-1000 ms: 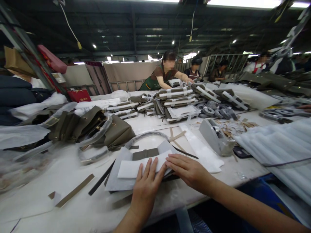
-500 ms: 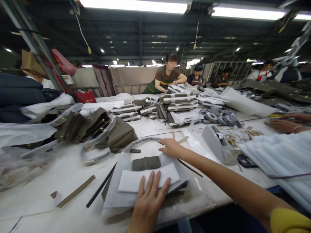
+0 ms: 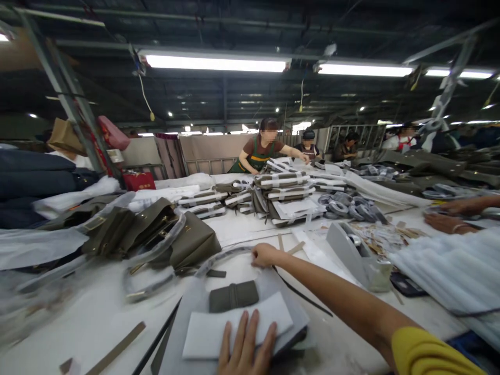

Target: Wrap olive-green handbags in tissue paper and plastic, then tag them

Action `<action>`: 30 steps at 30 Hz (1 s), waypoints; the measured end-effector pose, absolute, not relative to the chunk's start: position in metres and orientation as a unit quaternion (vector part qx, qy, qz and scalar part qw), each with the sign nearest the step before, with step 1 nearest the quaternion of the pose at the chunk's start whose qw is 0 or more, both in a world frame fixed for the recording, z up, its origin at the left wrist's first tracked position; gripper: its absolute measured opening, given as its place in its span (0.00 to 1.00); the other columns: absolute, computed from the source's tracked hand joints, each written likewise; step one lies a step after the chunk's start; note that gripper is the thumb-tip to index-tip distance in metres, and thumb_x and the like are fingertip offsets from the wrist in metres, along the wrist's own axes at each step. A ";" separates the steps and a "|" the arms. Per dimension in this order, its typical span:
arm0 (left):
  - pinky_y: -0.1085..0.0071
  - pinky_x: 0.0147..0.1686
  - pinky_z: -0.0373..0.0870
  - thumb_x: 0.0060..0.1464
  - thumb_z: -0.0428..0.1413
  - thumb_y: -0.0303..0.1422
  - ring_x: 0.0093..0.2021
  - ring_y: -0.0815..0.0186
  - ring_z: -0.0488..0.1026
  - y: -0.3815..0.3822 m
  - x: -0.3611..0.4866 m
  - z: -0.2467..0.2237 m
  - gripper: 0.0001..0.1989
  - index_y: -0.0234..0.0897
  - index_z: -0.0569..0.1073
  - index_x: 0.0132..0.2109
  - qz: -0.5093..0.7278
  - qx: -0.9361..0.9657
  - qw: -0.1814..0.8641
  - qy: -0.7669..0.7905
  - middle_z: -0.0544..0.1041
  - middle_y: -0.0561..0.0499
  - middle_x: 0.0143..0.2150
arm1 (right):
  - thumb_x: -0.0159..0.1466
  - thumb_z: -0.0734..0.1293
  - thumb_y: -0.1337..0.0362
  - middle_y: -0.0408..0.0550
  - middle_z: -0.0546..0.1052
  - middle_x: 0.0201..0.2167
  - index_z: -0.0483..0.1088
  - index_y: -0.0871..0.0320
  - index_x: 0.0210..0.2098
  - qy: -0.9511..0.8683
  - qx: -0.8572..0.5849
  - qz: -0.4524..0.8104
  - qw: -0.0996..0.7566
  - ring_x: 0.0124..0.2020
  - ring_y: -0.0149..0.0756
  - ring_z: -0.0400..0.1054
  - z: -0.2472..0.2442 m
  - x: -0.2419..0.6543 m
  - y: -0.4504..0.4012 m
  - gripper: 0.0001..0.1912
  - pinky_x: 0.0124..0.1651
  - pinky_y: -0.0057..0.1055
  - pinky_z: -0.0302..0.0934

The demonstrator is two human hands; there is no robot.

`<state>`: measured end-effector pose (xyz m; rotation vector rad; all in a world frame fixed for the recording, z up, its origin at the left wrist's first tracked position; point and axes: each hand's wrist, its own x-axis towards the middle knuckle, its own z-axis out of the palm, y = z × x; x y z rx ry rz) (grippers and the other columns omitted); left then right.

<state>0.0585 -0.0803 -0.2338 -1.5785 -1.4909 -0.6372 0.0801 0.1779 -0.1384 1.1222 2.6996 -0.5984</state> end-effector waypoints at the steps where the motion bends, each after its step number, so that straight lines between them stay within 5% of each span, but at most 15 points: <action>1: 0.57 0.67 0.52 0.68 0.43 0.40 0.59 0.61 0.71 -0.087 0.061 -0.228 0.20 0.56 0.66 0.64 -0.238 -0.643 0.401 -0.607 0.77 0.54 0.57 | 0.68 0.66 0.58 0.49 0.76 0.46 0.72 0.60 0.46 0.898 0.374 -0.220 0.067 0.44 0.38 0.73 -0.141 0.082 0.180 0.12 0.48 0.40 0.70; 10: 0.53 0.63 0.60 0.69 0.40 0.36 0.66 0.58 0.63 -0.103 0.066 -0.206 0.23 0.53 0.57 0.69 -0.159 -0.667 0.341 -0.643 0.68 0.51 0.66 | 0.68 0.67 0.65 0.45 0.79 0.33 0.73 0.62 0.42 0.847 0.348 -0.380 -0.126 0.30 0.29 0.74 -0.140 0.091 0.196 0.07 0.32 0.26 0.71; 14: 0.53 0.63 0.60 0.69 0.41 0.37 0.66 0.57 0.63 -0.102 0.066 -0.209 0.23 0.53 0.57 0.69 -0.159 -0.665 0.339 -0.646 0.68 0.50 0.66 | 0.65 0.67 0.67 0.47 0.82 0.32 0.76 0.62 0.39 0.842 0.297 -0.404 -0.202 0.31 0.31 0.76 -0.118 0.100 0.190 0.06 0.31 0.23 0.70; 23: 0.51 0.63 0.61 0.69 0.41 0.35 0.67 0.57 0.62 -0.104 0.068 -0.203 0.24 0.51 0.54 0.70 -0.160 -0.674 0.291 -0.660 0.66 0.49 0.67 | 0.66 0.65 0.58 0.45 0.83 0.39 0.80 0.58 0.40 0.882 0.190 -0.357 -0.243 0.41 0.38 0.77 -0.091 0.171 0.113 0.13 0.48 0.32 0.70; 30: 0.51 0.63 0.61 0.68 0.44 0.34 0.66 0.55 0.63 -0.102 0.065 -0.198 0.23 0.49 0.59 0.68 -0.161 -0.681 0.269 -0.662 0.66 0.48 0.67 | 0.68 0.58 0.73 0.50 0.79 0.51 0.75 0.57 0.51 0.957 0.071 -0.203 -0.197 0.55 0.37 0.72 -0.128 0.222 0.060 0.19 0.66 0.42 0.58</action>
